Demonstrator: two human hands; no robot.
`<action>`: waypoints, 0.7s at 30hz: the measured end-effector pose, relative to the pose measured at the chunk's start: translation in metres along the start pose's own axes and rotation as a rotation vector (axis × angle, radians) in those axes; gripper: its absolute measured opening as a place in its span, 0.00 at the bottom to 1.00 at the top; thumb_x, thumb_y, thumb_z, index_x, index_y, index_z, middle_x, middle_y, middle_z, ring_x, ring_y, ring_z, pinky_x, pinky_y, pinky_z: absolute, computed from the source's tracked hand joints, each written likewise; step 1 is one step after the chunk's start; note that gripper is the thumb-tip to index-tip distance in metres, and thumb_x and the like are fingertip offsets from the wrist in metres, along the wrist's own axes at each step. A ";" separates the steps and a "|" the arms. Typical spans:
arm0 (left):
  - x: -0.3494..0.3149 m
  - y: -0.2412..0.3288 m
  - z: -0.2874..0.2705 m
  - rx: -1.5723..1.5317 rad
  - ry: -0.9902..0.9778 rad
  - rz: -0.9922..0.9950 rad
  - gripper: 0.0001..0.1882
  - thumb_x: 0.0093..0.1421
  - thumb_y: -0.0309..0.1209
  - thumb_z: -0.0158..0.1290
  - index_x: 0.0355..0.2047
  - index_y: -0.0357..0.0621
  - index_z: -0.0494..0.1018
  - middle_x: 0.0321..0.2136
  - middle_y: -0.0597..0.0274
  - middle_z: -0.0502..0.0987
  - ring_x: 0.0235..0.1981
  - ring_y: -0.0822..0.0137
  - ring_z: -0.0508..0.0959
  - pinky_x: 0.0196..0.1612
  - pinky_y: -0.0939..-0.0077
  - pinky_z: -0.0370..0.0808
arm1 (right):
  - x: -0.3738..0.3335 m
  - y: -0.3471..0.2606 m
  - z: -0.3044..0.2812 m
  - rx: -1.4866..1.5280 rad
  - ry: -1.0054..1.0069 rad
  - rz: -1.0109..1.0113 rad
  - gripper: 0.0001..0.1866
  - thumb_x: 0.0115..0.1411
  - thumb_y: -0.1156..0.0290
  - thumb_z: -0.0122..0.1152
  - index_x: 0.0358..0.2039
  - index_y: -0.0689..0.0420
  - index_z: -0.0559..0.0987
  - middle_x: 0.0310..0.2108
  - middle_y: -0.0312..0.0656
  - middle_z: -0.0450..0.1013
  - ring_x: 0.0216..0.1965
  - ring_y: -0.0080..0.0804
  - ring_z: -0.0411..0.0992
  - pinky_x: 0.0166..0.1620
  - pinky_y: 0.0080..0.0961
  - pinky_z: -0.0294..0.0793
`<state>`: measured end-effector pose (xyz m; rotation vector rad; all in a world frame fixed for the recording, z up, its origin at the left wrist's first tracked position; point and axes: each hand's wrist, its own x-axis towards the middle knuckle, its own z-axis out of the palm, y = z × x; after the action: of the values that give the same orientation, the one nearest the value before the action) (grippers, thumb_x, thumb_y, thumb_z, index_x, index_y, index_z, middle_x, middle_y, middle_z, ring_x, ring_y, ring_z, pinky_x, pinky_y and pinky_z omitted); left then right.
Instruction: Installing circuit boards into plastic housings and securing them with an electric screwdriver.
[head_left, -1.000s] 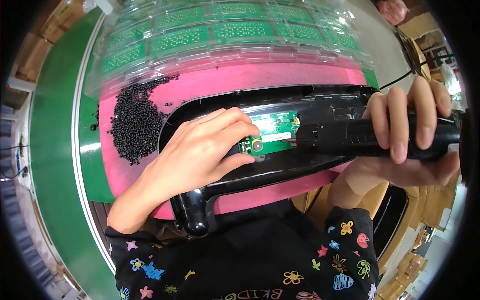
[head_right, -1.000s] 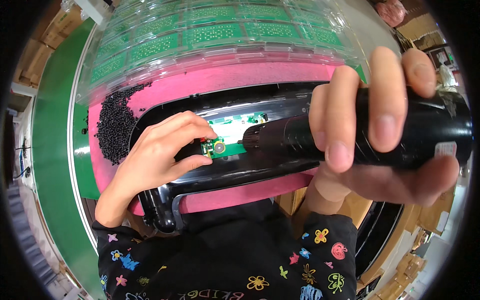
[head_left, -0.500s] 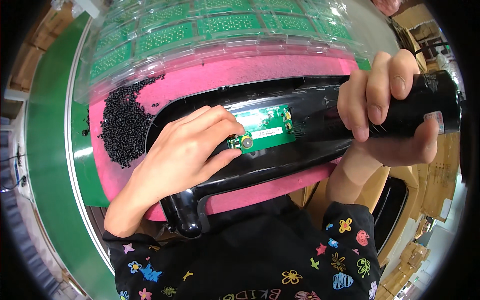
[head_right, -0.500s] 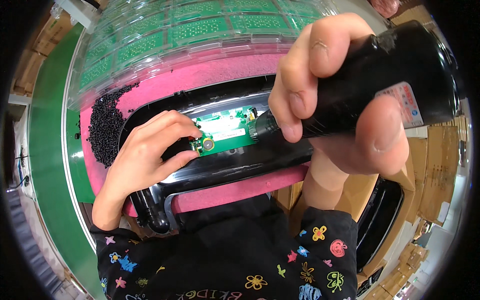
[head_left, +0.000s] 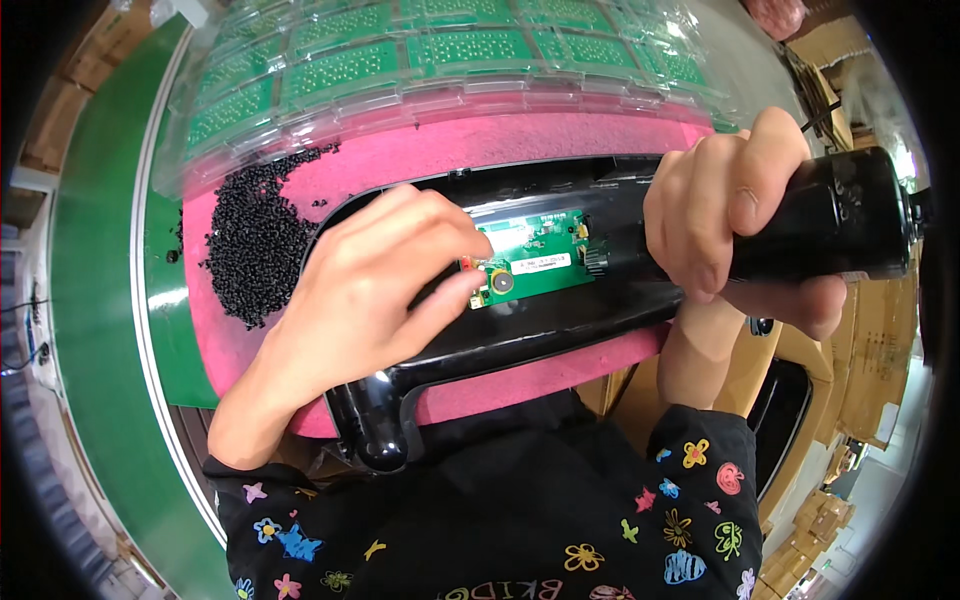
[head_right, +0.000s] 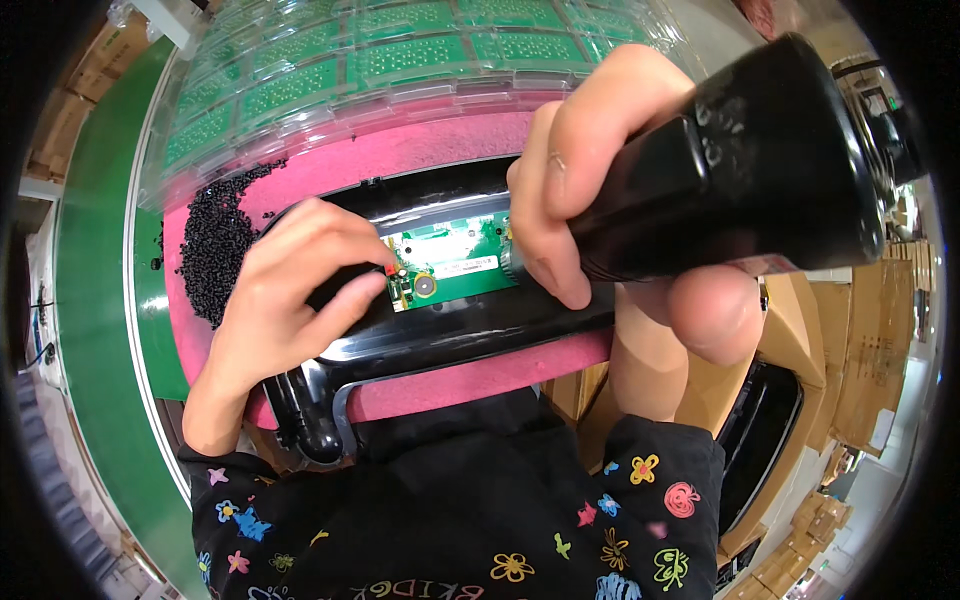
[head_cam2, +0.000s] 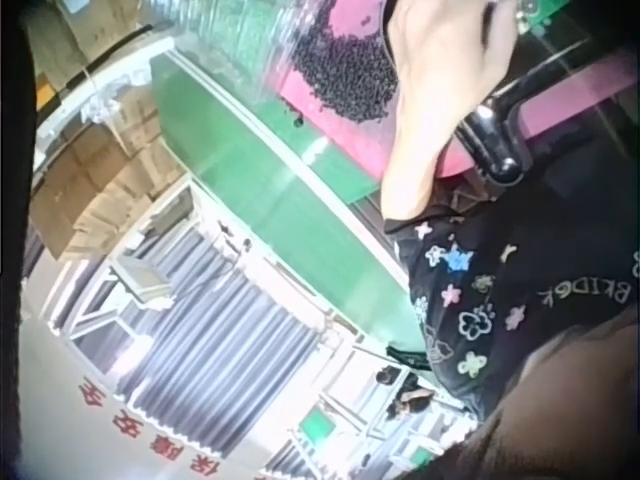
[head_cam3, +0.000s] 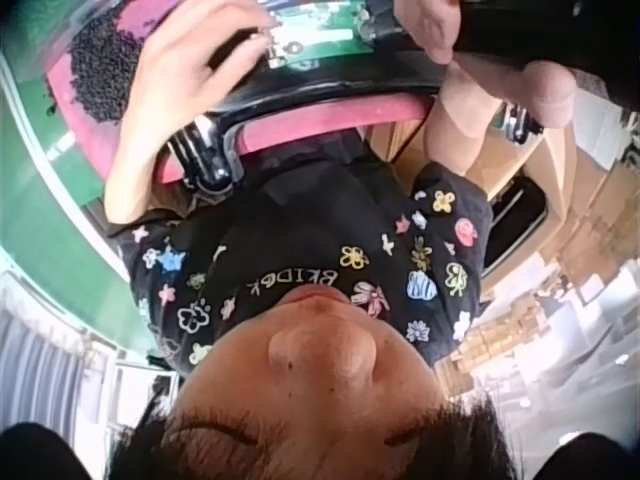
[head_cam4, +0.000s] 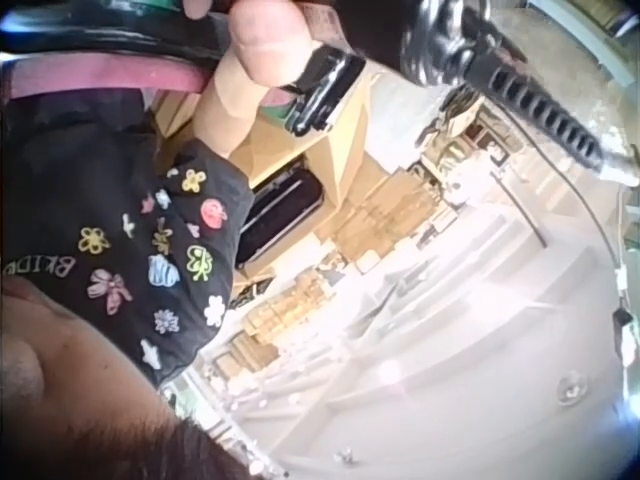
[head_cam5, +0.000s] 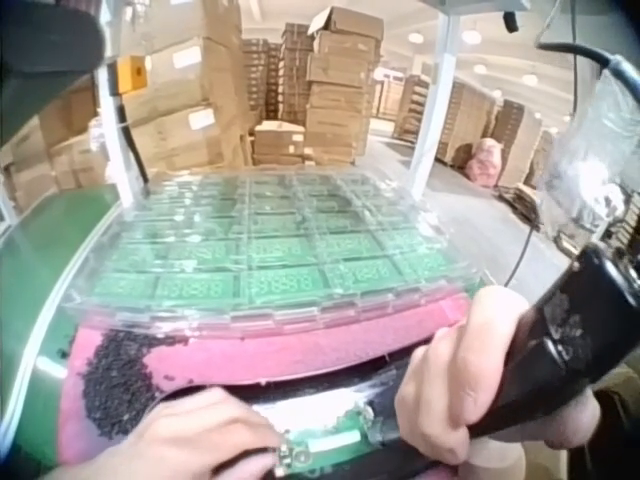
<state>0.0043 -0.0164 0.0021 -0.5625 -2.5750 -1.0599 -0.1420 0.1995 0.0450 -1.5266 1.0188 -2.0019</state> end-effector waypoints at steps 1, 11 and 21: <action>-0.001 0.002 -0.002 0.000 0.076 -0.037 0.10 0.50 0.19 0.60 0.35 0.38 0.77 0.35 0.56 0.77 0.37 0.56 0.77 0.41 0.65 0.74 | 0.001 0.002 -0.001 0.031 -0.029 -0.003 0.28 0.53 0.48 0.71 0.37 0.56 0.68 0.23 0.35 0.71 0.15 0.18 0.69 0.17 0.12 0.67; 0.003 -0.009 -0.016 0.279 0.067 -0.200 0.13 0.56 0.24 0.58 0.42 0.36 0.76 0.34 0.52 0.76 0.38 0.53 0.78 0.43 0.65 0.74 | -0.004 -0.016 0.000 0.187 0.518 0.128 0.22 0.63 0.52 0.58 0.43 0.59 0.66 0.30 0.36 0.67 0.18 0.20 0.61 0.28 0.19 0.66; -0.004 -0.009 -0.014 0.246 -0.214 -0.273 0.11 0.60 0.34 0.56 0.34 0.36 0.74 0.29 0.49 0.75 0.34 0.46 0.77 0.35 0.54 0.73 | -0.026 -0.020 -0.010 0.175 1.140 0.041 0.19 0.61 0.67 0.62 0.48 0.60 0.68 0.47 0.38 0.65 0.51 0.29 0.62 0.62 0.48 0.58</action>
<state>0.0050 -0.0335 0.0046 -0.2804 -2.9795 -0.7751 -0.1417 0.2344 0.0423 -0.1459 1.1408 -2.8397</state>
